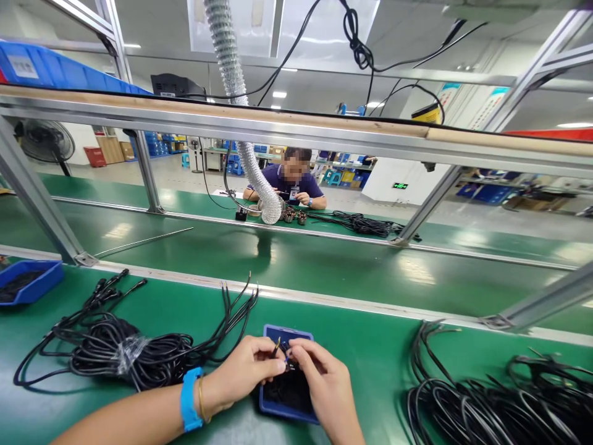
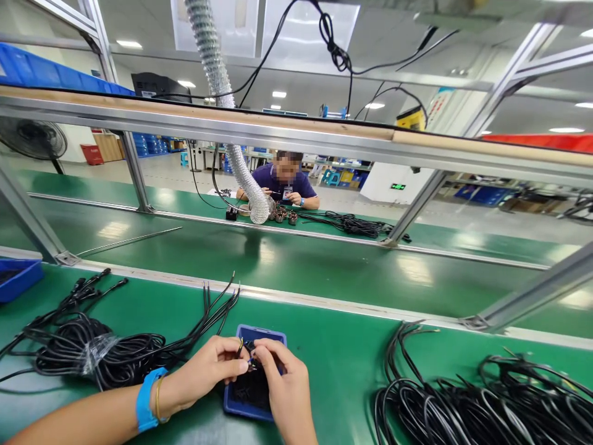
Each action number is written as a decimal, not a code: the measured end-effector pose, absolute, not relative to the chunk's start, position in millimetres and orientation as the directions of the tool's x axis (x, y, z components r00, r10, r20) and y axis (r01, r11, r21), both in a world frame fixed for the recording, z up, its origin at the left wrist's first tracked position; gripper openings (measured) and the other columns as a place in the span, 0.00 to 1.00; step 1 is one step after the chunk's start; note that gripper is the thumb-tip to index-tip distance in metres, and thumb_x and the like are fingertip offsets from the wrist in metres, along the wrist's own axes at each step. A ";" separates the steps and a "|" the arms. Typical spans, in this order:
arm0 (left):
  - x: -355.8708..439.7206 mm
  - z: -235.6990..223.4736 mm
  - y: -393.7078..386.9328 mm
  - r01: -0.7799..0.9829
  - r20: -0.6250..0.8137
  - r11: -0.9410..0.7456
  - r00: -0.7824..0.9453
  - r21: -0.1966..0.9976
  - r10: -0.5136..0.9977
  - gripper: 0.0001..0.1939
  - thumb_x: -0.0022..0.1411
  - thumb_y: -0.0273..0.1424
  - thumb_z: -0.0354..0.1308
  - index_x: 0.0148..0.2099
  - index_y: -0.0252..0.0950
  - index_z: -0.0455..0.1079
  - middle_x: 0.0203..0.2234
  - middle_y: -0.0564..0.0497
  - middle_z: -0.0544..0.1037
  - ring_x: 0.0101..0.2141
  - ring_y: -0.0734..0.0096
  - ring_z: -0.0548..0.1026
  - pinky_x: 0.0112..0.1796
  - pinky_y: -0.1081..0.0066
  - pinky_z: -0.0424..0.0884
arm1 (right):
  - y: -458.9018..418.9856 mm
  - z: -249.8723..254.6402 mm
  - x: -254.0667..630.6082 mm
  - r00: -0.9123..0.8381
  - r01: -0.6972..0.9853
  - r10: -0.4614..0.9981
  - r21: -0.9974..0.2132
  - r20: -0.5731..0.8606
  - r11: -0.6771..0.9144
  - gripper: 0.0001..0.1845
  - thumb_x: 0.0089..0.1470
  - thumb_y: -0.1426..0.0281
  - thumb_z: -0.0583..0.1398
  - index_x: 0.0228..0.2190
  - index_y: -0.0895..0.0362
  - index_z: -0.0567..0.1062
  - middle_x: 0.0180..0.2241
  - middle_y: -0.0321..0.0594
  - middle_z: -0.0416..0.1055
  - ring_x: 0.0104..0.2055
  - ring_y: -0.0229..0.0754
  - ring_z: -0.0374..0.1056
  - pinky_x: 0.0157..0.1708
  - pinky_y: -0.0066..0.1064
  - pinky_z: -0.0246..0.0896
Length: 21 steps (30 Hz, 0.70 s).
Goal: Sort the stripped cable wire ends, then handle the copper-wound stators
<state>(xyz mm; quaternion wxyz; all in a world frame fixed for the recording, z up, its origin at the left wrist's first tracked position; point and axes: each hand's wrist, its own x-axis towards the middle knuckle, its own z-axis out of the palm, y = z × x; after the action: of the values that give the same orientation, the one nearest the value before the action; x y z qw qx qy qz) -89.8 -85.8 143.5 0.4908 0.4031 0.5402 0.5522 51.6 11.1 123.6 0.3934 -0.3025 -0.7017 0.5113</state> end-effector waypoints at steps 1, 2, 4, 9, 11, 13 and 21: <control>-89.7 143.5 -85.8 -0.108 -0.088 0.068 -0.194 0.992 0.977 0.12 0.54 0.37 0.63 0.28 0.33 0.69 0.23 0.56 0.65 0.25 0.74 0.63 0.27 0.73 0.59 | 11.1 124.4 51.9 -0.516 0.014 0.818 -0.952 0.256 0.307 0.14 0.51 0.56 0.66 0.29 0.53 0.85 0.27 0.42 0.82 0.30 0.47 0.78 0.34 0.29 0.74; -89.6 143.4 -85.8 -0.109 -0.087 0.067 -0.194 0.992 0.977 0.12 0.54 0.37 0.63 0.28 0.33 0.69 0.23 0.56 0.65 0.24 0.75 0.63 0.27 0.73 0.59 | 11.1 125.2 52.2 -0.520 0.007 0.810 -0.947 0.271 0.321 0.13 0.51 0.58 0.65 0.29 0.53 0.85 0.27 0.41 0.82 0.30 0.46 0.78 0.34 0.28 0.74; -89.6 143.7 -85.8 -0.114 -0.089 0.068 -0.191 0.991 0.977 0.12 0.54 0.36 0.63 0.28 0.33 0.68 0.22 0.57 0.65 0.24 0.75 0.62 0.27 0.73 0.58 | 11.1 126.6 52.9 -0.509 0.002 0.806 -0.935 0.303 0.353 0.11 0.52 0.60 0.65 0.29 0.53 0.85 0.28 0.40 0.82 0.30 0.45 0.78 0.33 0.27 0.74; -89.1 144.1 -86.1 -0.105 -0.096 0.076 -0.198 0.992 0.976 0.12 0.53 0.37 0.63 0.28 0.33 0.69 0.22 0.56 0.66 0.24 0.75 0.62 0.26 0.73 0.58 | 11.1 127.1 54.6 -0.494 -0.001 0.771 -0.887 0.402 0.462 0.08 0.54 0.64 0.64 0.29 0.52 0.84 0.28 0.38 0.81 0.29 0.42 0.77 0.33 0.25 0.73; -88.6 143.5 -86.3 -0.104 -0.101 0.081 -0.202 0.991 0.974 0.12 0.53 0.37 0.63 0.28 0.33 0.69 0.22 0.56 0.66 0.24 0.75 0.62 0.26 0.73 0.58 | 10.8 126.4 54.5 -0.506 -0.008 0.745 -0.867 0.434 0.499 0.08 0.55 0.66 0.64 0.29 0.52 0.84 0.28 0.38 0.81 0.29 0.42 0.76 0.33 0.26 0.72; -88.0 142.7 -86.5 -0.107 -0.102 0.082 -0.202 0.991 0.974 0.12 0.53 0.37 0.64 0.28 0.33 0.70 0.23 0.56 0.66 0.24 0.75 0.62 0.26 0.73 0.58 | 10.6 125.5 53.6 -0.522 -0.015 0.712 -0.839 0.470 0.544 0.08 0.56 0.67 0.63 0.29 0.52 0.83 0.28 0.38 0.81 0.30 0.42 0.76 0.33 0.27 0.72; -87.4 144.5 -86.0 -0.106 -0.107 0.087 -0.210 0.991 0.972 0.11 0.55 0.37 0.61 0.31 0.33 0.68 0.23 0.56 0.65 0.26 0.74 0.63 0.29 0.72 0.60 | 15.7 131.3 58.2 -0.664 -0.035 0.594 -0.812 0.455 0.582 0.13 0.62 0.66 0.58 0.30 0.52 0.82 0.31 0.40 0.80 0.34 0.43 0.75 0.37 0.31 0.70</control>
<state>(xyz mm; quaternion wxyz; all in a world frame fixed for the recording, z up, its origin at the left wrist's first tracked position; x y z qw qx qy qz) -87.4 -86.0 144.5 0.4901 0.3934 0.5505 0.5495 58.2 15.7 131.3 0.3718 -0.1729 -0.8080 0.4230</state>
